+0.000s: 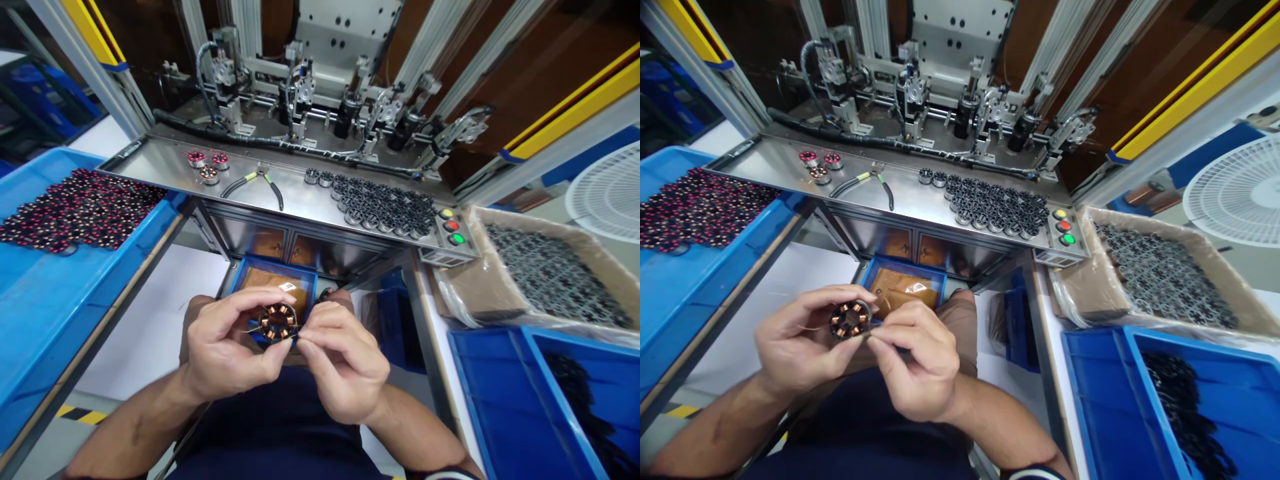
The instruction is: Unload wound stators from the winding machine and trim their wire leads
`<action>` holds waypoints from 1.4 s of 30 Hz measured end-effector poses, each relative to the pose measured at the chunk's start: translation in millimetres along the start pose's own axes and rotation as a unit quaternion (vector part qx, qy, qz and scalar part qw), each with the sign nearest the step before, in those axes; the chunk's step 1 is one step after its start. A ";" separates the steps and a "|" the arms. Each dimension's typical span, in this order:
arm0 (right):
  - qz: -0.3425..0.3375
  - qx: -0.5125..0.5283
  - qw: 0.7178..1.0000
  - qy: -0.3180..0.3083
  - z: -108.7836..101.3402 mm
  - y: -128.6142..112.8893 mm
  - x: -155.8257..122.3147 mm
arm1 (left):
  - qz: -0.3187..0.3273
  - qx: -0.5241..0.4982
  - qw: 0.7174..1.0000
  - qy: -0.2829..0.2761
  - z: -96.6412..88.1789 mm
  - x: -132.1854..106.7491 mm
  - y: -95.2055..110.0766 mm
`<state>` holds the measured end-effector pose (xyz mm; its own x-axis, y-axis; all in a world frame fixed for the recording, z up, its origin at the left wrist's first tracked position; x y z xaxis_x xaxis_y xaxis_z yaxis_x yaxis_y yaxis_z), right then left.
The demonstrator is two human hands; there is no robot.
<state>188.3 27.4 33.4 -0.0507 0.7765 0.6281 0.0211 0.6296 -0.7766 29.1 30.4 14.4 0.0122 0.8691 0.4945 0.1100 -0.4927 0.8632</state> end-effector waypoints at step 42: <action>-0.035 -0.040 0.994 0.099 0.7 -9.8 2.3 | -0.071 -0.224 0.971 0.041 24.5 -1.5 12.1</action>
<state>187.3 23.1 42.4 0.1416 0.7163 0.6833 0.1050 0.6755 -0.7298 54.8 24.3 21.7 -0.0520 0.9324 0.3577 -0.3397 -0.3533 0.8716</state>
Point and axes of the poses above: each hand's wrist, its own x-axis towards the middle knuckle, its own z-axis out of the palm, y = z × x, the point moved 4 cm from there along x, towards the middle knuckle
